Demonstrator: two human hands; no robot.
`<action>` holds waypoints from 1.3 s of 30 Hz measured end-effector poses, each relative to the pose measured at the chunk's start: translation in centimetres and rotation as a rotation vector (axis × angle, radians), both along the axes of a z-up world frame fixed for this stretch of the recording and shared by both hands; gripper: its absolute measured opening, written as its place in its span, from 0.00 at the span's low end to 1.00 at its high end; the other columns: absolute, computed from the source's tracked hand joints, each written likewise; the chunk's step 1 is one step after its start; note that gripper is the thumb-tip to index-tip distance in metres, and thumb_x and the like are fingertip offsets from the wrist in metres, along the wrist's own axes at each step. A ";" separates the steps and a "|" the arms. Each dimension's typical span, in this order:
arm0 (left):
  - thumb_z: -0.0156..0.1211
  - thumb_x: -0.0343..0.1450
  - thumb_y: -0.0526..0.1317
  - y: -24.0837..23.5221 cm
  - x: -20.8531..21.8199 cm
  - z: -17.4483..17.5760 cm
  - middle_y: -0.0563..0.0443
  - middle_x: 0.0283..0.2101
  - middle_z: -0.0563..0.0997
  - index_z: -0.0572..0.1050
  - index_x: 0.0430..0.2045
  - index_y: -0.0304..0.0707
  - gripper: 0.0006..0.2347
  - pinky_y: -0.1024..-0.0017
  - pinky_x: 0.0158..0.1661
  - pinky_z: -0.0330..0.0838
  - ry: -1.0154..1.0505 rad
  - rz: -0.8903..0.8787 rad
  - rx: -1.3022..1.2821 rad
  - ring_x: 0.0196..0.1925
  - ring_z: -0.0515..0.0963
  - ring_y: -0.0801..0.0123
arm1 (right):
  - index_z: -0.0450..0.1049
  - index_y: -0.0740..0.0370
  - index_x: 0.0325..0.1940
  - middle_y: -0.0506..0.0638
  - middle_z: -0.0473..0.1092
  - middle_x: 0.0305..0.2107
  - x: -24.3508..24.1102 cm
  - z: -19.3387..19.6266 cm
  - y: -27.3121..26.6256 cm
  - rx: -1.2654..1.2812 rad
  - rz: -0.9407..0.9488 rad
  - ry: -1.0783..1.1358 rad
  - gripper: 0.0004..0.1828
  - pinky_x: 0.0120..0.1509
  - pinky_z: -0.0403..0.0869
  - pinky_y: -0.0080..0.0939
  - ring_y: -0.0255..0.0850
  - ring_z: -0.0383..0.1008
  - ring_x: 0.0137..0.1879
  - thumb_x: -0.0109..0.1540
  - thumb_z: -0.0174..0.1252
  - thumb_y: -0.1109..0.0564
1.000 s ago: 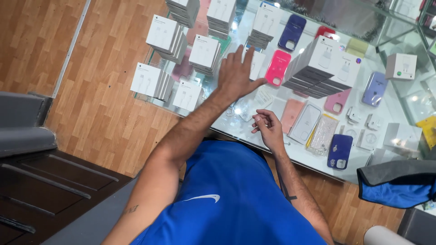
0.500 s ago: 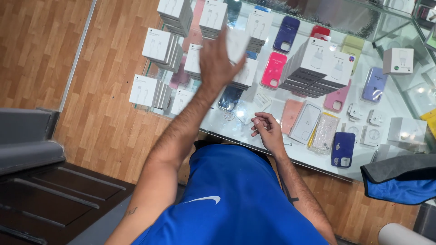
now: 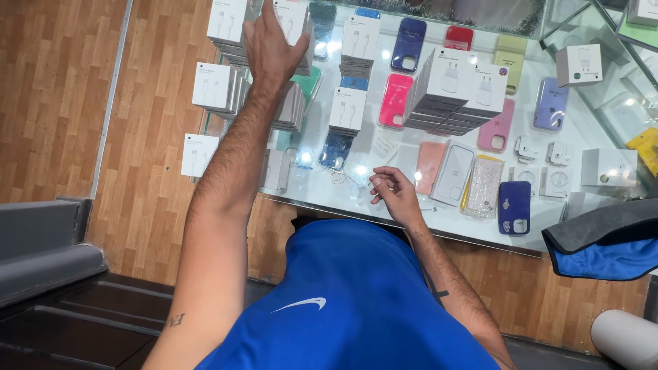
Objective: The person organizes stacks of small white boxes on a glass display counter. They pick up individual boxes, examine them, and place them back into neat piles. The person also handles a small white power adapter and a green box, moving them around the display area.
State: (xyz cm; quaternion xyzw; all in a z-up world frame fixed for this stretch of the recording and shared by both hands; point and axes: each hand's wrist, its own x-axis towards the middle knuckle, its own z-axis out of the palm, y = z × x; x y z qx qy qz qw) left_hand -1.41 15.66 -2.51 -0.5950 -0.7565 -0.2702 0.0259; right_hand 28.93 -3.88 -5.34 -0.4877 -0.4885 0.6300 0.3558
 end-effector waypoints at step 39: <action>0.59 0.63 0.41 -13.5 12.1 3.4 0.26 0.65 0.42 0.50 0.60 0.37 0.32 0.56 0.56 0.62 -0.453 -0.361 -0.137 0.64 0.54 0.40 | 0.67 0.74 0.48 0.64 0.69 0.33 0.1 -0.8 0.7 -0.042 -0.008 0.026 0.15 0.26 0.80 0.38 0.43 0.72 0.30 0.58 0.53 0.63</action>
